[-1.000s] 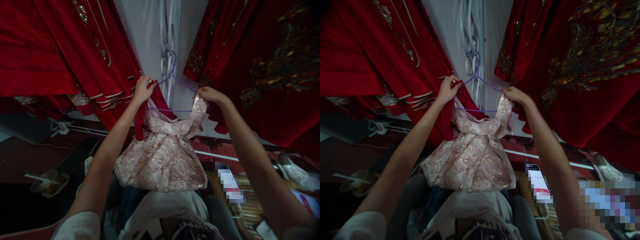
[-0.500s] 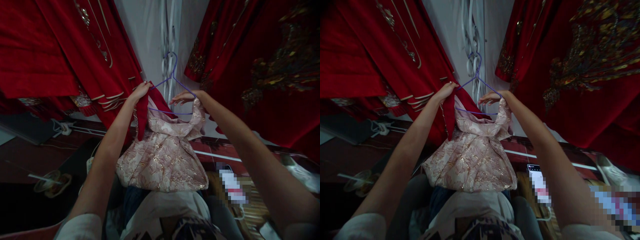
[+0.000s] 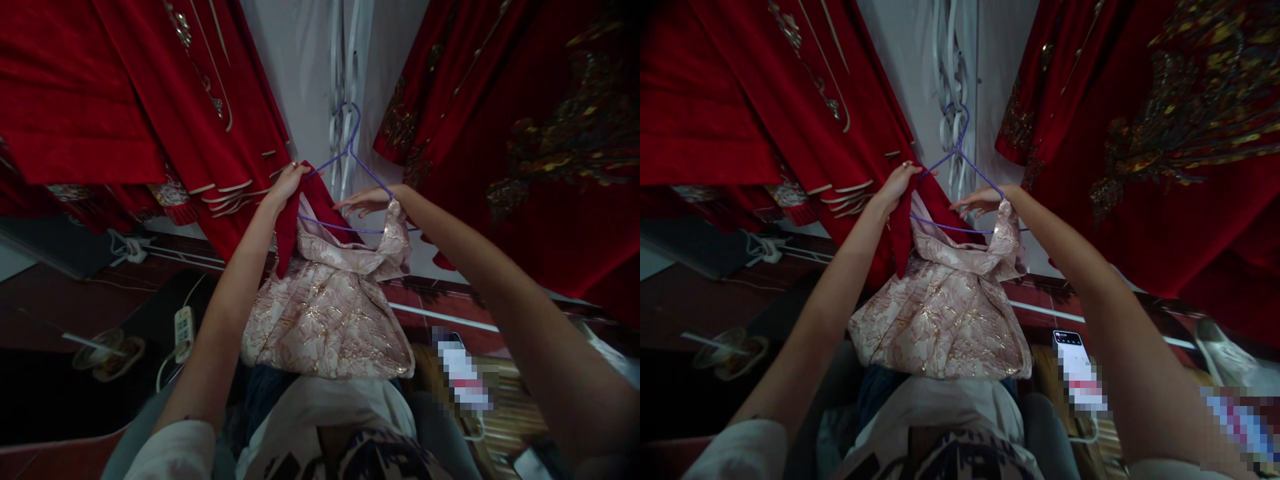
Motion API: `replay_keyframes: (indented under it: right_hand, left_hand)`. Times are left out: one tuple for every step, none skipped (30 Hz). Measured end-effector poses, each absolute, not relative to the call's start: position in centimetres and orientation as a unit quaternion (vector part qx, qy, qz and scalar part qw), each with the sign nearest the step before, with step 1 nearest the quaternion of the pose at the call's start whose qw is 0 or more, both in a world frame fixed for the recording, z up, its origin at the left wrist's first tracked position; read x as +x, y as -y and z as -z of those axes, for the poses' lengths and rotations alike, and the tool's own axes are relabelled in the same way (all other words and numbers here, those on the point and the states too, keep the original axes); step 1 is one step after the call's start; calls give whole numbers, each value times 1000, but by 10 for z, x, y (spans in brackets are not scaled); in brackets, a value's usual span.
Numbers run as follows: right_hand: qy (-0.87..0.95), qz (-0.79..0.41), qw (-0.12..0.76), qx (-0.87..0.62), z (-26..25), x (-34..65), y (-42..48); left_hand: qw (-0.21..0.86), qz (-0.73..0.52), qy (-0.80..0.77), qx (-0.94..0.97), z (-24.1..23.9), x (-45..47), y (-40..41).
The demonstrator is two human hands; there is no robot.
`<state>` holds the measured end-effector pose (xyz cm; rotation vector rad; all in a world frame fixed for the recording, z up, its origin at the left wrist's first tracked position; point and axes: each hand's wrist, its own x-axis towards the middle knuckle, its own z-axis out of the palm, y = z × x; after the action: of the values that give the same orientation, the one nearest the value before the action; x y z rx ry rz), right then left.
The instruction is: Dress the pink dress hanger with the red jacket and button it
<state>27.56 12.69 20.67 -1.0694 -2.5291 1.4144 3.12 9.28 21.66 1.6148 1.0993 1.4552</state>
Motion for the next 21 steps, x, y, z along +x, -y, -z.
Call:
replay_keyframes:
  right_hand:
    - [817,-465,-6,-342,-206,276,-125]
    - [811,-479,-33,-334,-206,277,-124]
    - [805,-494,-52,-326,-205,278,-124]
    - [797,-507,-63,-320,-205,280,-125]
    - [791,-517,-68,-319,-205,281,-126]
    - [786,-523,-73,-321,-205,283,-127]
    - [783,-526,-78,-324,-205,283,-128]
    - [780,-528,-80,-326,-205,283,-128]
    - [779,-528,-79,-327,-205,282,-127]
    - [780,-527,-71,-329,-205,279,-126]
    - [783,-524,-58,-330,-205,276,-125]
    - [785,-523,-45,-329,-204,273,-124]
    - [786,-524,-34,-326,-203,270,-123]
    - [785,-527,-30,-324,-202,267,-123]
    - [784,-529,-31,-324,-200,265,-124]
    - [784,-526,-31,-328,-198,264,-125]
    - [785,-520,-30,-336,-196,265,-127]
    - [787,-512,-26,-343,-195,266,-130]
    - [791,-503,-23,-349,-194,269,-132]
    - [795,-491,-21,-355,-193,272,-135]
    - [802,-472,-21,-365,-193,276,-138]
  left_hand:
    - [370,-555,-416,618,-214,33,-91]
    - [385,-551,-412,615,-212,35,-90]
    - [394,-548,-410,614,-210,37,-89]
    - [400,-546,-408,612,-207,40,-89]
    - [403,-546,-408,611,-205,42,-89]
    - [403,-548,-410,608,-203,44,-89]
    - [401,-551,-413,604,-201,45,-90]
    - [399,-555,-417,600,-200,46,-91]
    - [397,-557,-421,596,-199,46,-93]
    - [396,-558,-424,593,-199,45,-94]
    - [396,-558,-427,591,-200,44,-96]
    - [397,-556,-428,591,-201,43,-97]
    - [399,-553,-429,592,-202,41,-99]
    - [401,-550,-430,594,-202,40,-101]
    - [402,-547,-429,596,-203,38,-103]
    - [403,-544,-428,599,-203,37,-105]
    - [403,-542,-427,601,-202,36,-107]
    - [401,-543,-427,602,-201,36,-110]
    - [393,-546,-428,603,-199,36,-113]
    - [379,-553,-432,603,-196,37,-117]
    - [359,-562,-438,603,-192,38,-120]
